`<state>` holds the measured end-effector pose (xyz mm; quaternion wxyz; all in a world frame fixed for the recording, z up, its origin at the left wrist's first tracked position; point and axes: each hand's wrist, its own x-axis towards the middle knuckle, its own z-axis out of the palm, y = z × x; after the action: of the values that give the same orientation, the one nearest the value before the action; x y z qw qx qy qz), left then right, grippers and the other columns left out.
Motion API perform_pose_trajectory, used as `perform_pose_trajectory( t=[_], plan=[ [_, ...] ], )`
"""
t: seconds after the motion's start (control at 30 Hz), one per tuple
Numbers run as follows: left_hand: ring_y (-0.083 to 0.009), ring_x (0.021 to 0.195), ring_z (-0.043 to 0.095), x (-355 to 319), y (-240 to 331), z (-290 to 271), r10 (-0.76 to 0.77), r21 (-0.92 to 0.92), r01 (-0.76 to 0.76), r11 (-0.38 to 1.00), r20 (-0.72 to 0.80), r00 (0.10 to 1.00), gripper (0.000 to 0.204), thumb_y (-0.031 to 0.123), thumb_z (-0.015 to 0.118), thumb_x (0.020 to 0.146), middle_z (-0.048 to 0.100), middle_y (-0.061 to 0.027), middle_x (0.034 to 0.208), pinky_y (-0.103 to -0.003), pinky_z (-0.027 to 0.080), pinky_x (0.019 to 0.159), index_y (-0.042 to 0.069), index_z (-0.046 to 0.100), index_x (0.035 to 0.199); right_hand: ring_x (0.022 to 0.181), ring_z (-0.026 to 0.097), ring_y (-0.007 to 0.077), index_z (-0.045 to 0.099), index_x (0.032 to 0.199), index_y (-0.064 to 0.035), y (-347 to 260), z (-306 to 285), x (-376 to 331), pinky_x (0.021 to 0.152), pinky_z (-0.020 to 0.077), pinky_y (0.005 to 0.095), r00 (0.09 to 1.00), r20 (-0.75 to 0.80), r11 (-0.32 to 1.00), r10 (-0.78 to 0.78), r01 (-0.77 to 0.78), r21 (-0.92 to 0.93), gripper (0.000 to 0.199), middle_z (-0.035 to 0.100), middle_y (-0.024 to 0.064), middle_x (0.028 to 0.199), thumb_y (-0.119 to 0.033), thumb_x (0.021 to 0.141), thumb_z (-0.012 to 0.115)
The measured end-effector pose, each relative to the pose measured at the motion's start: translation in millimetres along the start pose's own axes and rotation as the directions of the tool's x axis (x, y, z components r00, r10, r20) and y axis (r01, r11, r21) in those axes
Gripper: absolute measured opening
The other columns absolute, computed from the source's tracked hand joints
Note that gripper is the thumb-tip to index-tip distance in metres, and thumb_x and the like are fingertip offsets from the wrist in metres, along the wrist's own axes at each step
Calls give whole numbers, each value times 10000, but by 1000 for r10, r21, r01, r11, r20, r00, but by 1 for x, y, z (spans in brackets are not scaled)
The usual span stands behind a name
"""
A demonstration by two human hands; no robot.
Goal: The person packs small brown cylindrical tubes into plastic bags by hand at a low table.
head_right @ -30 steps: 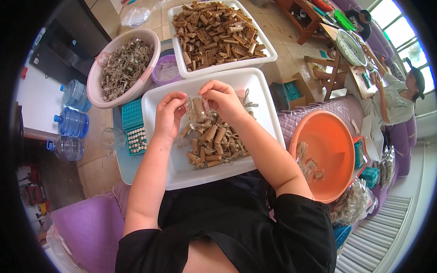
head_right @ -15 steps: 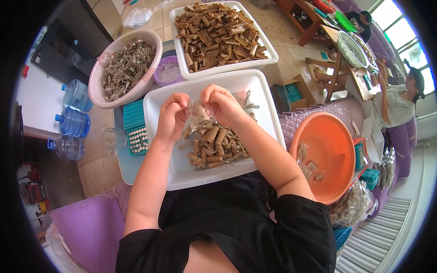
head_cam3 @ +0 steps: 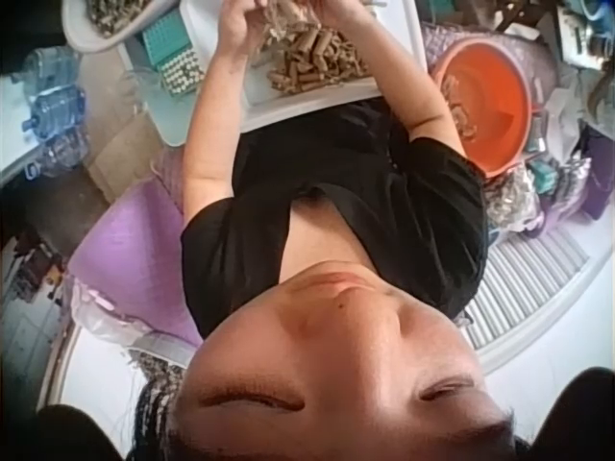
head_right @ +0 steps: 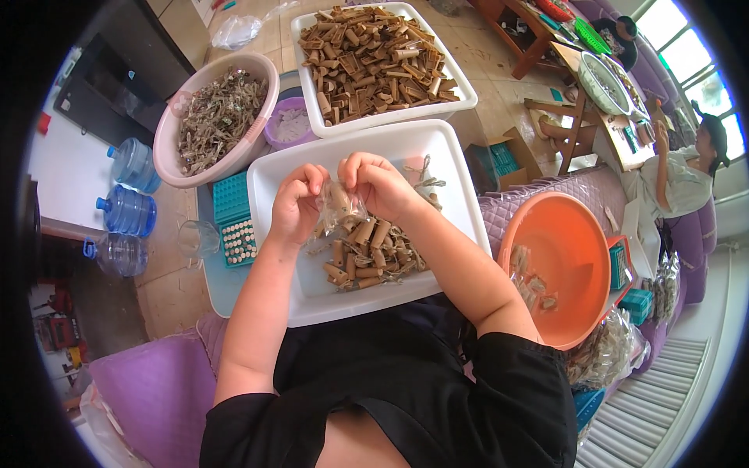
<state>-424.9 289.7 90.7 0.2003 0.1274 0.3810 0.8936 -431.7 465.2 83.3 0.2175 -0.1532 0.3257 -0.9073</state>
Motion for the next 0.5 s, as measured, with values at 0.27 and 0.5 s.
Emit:
perform_pose_trajectory(
  t=[0.27, 0.5],
  plan=[
    [-140, 675, 423, -1, 0, 4, 14, 59, -14, 998, -7, 1000, 32, 58, 398, 675, 431, -39, 740, -241, 372, 638, 57, 429, 668, 606, 477, 148, 508, 694, 16, 0, 1, -1, 545, 427, 232, 999, 35, 1000, 14, -14, -10, 145, 466, 74, 717, 29, 781, 393],
    [-131, 715, 427, -1, 1, 3, 18, 41, -18, 999, -1, 1000, 41, 70, 413, 694, 430, -29, 784, -244, 378, 686, 49, 441, 673, 607, 446, 140, 498, 652, 0, -2, 5, -1, 515, 407, 216, 999, -9, 985, -32, 30, -170, 150, 447, 72, 728, 24, 753, 390]
  ],
)
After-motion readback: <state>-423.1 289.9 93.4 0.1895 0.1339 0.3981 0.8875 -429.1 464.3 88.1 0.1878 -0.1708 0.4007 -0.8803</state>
